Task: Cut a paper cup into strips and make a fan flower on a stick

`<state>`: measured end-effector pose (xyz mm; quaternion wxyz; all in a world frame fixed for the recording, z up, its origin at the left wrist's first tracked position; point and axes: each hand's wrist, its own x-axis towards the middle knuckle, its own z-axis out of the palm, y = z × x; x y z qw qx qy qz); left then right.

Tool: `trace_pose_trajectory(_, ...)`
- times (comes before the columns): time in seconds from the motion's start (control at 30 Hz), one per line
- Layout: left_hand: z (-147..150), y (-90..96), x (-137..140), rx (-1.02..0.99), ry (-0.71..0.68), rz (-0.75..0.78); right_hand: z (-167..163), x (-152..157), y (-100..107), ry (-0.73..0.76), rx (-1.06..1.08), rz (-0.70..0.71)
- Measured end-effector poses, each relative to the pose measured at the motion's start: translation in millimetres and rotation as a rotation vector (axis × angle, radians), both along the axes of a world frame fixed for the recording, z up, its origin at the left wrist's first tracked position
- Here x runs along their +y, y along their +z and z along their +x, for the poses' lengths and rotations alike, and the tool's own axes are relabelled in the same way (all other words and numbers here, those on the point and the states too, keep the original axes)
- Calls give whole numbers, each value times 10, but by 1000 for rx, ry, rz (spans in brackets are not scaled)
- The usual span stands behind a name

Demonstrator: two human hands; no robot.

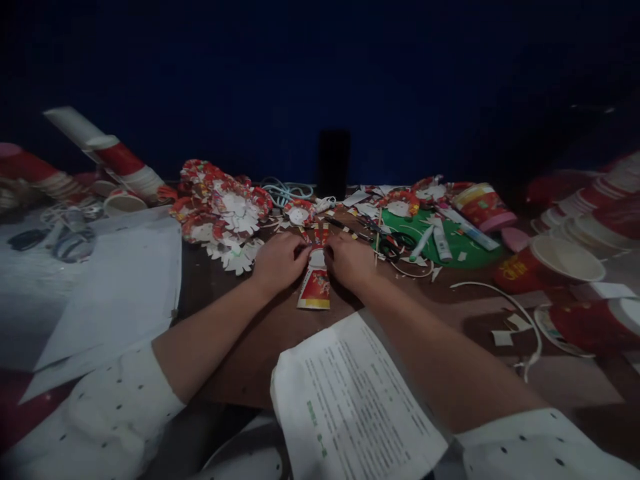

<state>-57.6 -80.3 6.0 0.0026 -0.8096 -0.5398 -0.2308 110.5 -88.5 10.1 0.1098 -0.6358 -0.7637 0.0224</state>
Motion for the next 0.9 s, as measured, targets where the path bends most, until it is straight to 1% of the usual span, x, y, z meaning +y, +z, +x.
trace_pose_trajectory(0.1,57,-11,-42,47,-31,-58,68,42,22,-9,103,26)
trace_pose_trajectory(0.2,40,-1,-35,24,-25,-53,231,96,124,-82,292,80)
trace_pose_trajectory(0.27,6,16,-18,-15,-42,-30,351,117,225,-147,415,58)
trace_pose_trajectory(0.3,-10,25,-9,-29,-68,-17,402,121,271,-146,454,22)
trace_pose_trajectory(0.37,-34,41,6,-26,-159,-5,469,120,331,-70,501,-94)
trace_pose_trajectory(0.43,-45,51,16,12,-269,-15,492,117,328,83,514,-200)
trace_pose_trajectory(0.5,-49,55,24,50,-355,-35,486,122,276,239,491,-229)
trace_pose_trajectory(0.57,-51,54,30,65,-406,-45,473,133,211,343,443,-207)
trace_pose_trajectory(0.67,-55,53,33,68,-445,-44,468,149,164,436,370,-207)
trace_pose_trajectory(0.77,-55,56,31,77,-485,-67,485,154,183,511,328,-231)
trace_pose_trajectory(0.9,-48,61,41,99,-502,-103,508,151,216,563,295,-273)
